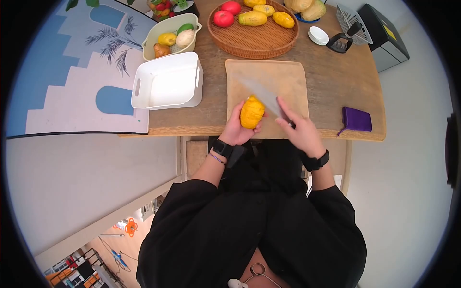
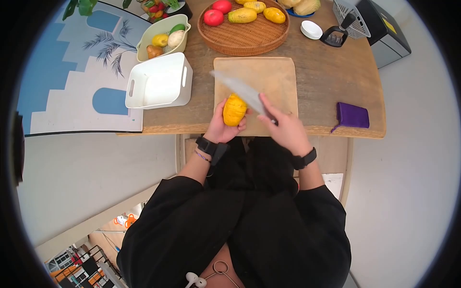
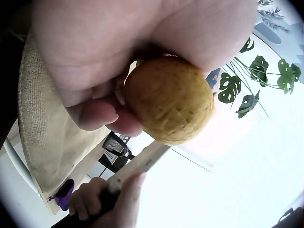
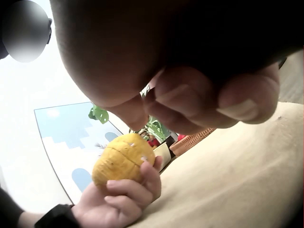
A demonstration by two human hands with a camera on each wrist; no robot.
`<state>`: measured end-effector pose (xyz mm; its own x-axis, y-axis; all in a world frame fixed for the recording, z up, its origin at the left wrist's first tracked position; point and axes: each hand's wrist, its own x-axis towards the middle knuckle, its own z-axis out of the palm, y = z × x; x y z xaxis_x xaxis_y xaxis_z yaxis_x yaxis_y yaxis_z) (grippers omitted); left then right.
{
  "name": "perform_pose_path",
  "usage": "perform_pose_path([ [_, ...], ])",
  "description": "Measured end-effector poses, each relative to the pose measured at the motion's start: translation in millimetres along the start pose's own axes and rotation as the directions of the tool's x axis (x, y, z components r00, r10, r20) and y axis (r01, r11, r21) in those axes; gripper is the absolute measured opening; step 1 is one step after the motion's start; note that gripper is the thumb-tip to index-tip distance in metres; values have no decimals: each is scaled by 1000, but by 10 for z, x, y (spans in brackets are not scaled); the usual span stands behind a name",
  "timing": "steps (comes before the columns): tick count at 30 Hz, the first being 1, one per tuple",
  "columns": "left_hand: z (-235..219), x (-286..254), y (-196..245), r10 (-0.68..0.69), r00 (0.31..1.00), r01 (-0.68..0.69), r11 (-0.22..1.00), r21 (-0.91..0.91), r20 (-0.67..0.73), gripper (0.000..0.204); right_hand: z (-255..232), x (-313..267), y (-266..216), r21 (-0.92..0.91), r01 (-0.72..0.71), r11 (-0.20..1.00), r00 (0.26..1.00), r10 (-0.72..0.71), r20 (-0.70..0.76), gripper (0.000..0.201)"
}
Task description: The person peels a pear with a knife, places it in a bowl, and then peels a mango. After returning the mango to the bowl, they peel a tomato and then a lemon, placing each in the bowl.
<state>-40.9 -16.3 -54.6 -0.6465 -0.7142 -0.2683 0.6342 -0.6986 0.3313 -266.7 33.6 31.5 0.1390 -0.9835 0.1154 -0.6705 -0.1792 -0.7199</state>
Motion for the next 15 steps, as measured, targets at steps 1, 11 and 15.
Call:
perform_pose_path([
  [1,-8,10,-2,6,999,-5,1000,-13,51,54,12,-49,-24,0,-2,1000,1000,2,0,64],
  [11,-235,68,-8,-13,983,23,998,-53,182,59,512,-326,-175,-258,244,935,967,-214,142,67],
  [15,-147,25,-30,-22,1000,22,998,-57,-7,64,550,-318,-175,-265,178,948,982,-153,110,67],
])
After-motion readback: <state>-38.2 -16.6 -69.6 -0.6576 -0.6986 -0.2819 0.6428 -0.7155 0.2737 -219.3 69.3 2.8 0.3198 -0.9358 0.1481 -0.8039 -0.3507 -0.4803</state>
